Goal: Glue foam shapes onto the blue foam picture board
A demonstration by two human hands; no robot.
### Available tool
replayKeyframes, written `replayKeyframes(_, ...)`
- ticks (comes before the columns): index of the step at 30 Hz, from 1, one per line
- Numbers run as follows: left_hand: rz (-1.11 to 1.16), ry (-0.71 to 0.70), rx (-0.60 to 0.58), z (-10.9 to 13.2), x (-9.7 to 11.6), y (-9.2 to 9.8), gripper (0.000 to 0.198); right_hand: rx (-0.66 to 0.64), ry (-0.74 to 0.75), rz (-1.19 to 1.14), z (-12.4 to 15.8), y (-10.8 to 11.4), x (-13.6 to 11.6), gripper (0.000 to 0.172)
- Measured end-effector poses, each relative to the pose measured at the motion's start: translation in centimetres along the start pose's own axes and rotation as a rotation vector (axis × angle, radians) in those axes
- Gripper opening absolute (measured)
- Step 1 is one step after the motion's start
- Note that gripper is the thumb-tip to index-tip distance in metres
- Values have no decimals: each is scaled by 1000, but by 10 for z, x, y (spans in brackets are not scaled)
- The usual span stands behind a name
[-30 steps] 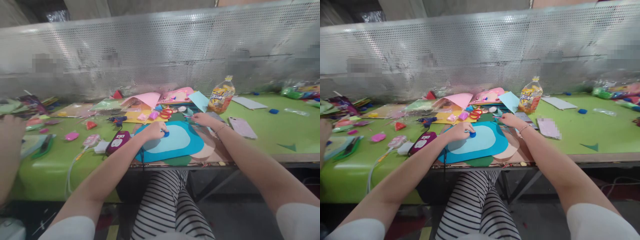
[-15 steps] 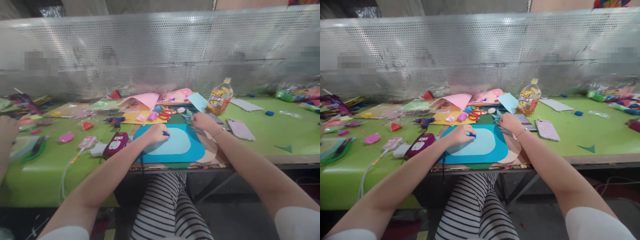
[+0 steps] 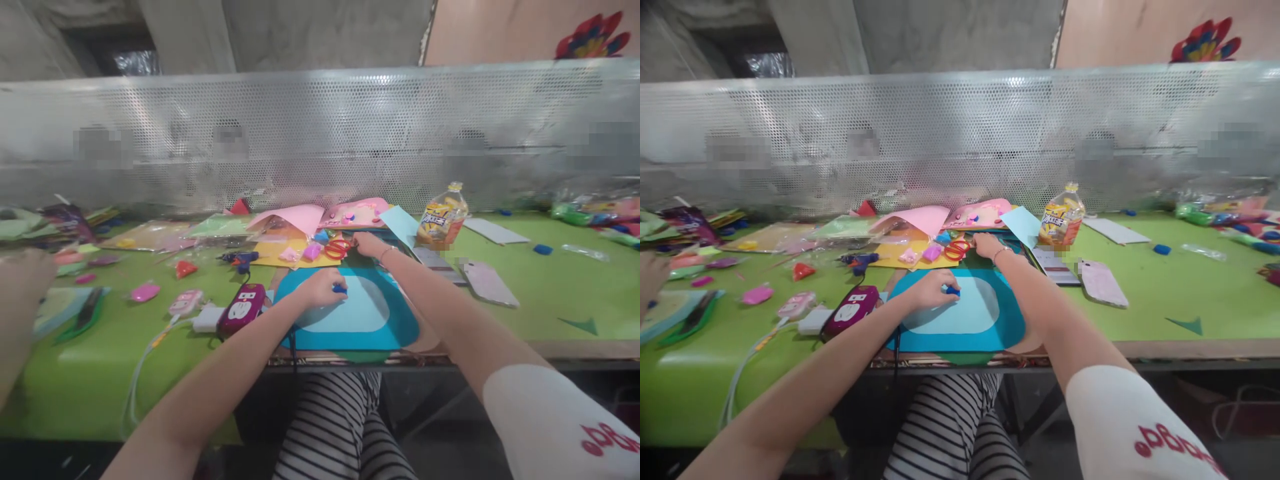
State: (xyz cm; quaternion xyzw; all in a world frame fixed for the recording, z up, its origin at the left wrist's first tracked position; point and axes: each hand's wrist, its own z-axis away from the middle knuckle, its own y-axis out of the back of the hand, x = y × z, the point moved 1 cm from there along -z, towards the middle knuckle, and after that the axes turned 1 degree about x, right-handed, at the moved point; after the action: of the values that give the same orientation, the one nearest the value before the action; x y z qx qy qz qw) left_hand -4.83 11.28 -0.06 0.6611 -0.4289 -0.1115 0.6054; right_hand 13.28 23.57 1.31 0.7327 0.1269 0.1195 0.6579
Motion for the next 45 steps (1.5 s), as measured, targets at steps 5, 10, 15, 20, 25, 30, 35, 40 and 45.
replayKeyframes(5,-5,-5,6,2,6,3,14,31,-55,27,-7,-8,-2,30)
replayKeyframes(10,-1,6,11,3,7,3,14,32,-26,70,3,-4,-4,29)
replayKeyframes(15,20,11,22,2,5,2,14,61,17,51,30,12,-2,23)
replayKeyframes(20,127,110,102,1,5,4,28,288,80,-509,61,27,-6,19)
replayKeyframes(25,363,200,262,-5,-7,5,40,328,140,-1245,80,15,-27,16)
replayKeyframes(30,534,272,397,-11,-26,4,39,162,114,-1779,91,4,-43,22)
replayKeyframes(35,742,310,392,-8,-20,8,31,77,108,-1828,92,-1,-46,25)
replayKeyframes(40,789,367,420,-5,-12,14,28,300,121,-1526,79,-17,-43,27)
replayKeyframes(45,726,396,486,-4,-12,16,32,714,207,-965,83,-11,-39,20)
